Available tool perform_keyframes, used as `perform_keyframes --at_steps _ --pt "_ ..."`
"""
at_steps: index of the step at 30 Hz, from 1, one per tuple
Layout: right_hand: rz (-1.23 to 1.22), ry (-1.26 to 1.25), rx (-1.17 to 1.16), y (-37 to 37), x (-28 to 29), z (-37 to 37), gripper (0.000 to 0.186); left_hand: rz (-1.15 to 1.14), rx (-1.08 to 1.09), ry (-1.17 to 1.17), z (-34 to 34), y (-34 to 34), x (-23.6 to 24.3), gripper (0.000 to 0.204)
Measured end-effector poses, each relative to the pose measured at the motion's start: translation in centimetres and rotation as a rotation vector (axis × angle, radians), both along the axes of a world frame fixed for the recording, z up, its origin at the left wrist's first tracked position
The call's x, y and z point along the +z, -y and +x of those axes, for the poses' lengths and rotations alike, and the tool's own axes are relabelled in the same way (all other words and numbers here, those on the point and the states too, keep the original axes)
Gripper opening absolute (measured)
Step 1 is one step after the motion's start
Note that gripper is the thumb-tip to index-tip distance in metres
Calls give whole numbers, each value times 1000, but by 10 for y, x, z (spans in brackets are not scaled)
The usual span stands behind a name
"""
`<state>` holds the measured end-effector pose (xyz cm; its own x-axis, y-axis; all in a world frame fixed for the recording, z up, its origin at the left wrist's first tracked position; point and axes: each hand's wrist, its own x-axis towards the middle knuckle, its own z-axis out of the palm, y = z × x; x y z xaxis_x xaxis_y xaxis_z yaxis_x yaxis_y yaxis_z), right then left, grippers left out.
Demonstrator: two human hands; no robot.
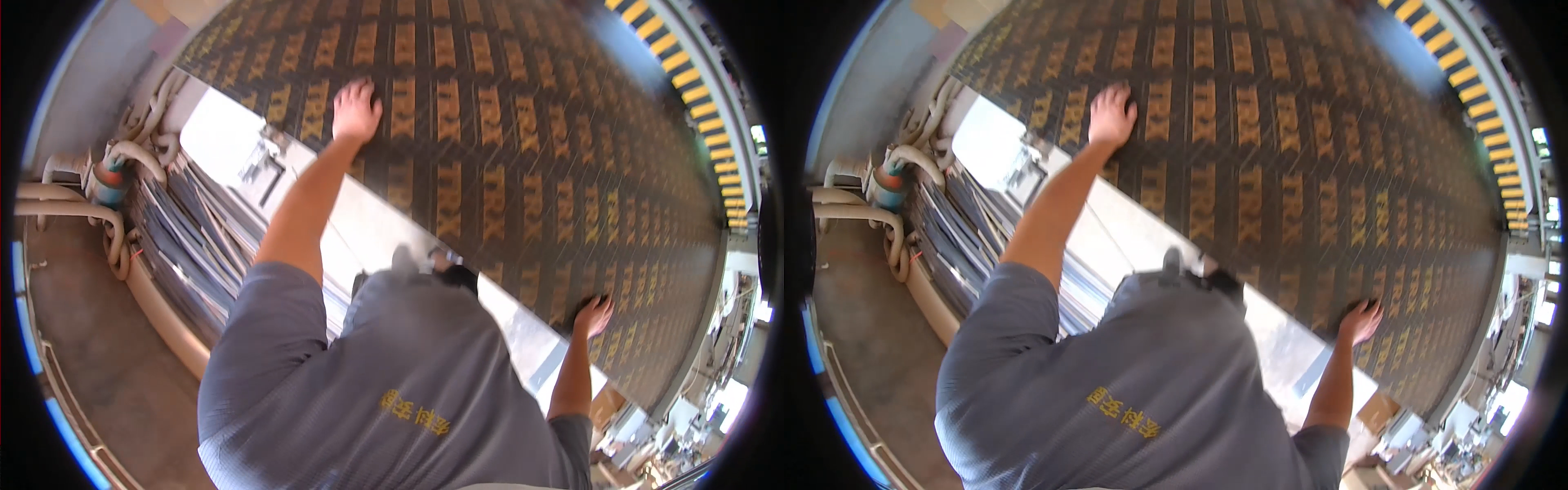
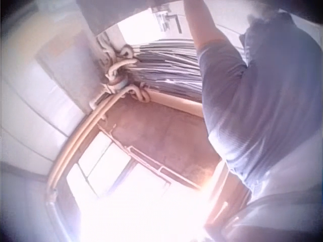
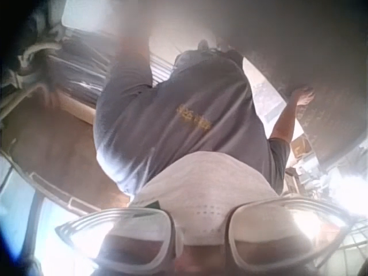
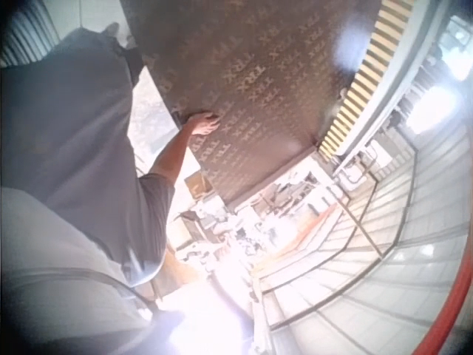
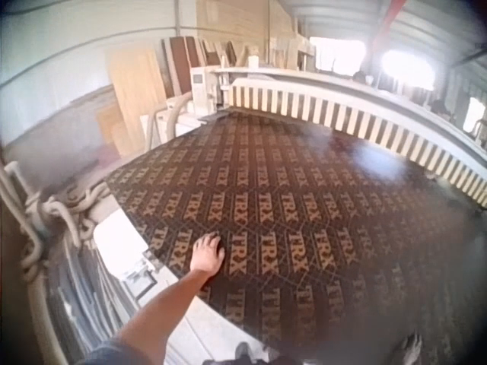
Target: The person aligns a board on the machine table, moves around the equipment to clear wood scraps, and then loads a large plywood sheet onto the bed of the saw for cutting.
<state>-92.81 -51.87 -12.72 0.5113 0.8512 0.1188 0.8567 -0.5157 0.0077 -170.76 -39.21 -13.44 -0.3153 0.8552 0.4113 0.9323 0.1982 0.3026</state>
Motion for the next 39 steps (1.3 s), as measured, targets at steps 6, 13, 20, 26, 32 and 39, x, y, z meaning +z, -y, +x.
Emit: perform_keyframes --at_steps 6,13,20,26,32,39 --pt "-23 38 -4 -2 -14 16 67 -173 -193 -199 3 32 -8 63" --pt "-57 55 7 -1 -20 23 67 -112 -261 -209 10 42 14 57" --pt "-9 -14 115 13 -18 25 66 -328 -171 -63 28 43 39 58" --pt "25 -51 178 15 -15 24 64 -344 -179 -126 28 40 35 57" --pt "53 -84 177 16 -11 18 64 -375 -172 -141 27 40 28 59" --pt "49 -15 201 17 -19 27 61 -203 -240 -220 9 44 6 52"
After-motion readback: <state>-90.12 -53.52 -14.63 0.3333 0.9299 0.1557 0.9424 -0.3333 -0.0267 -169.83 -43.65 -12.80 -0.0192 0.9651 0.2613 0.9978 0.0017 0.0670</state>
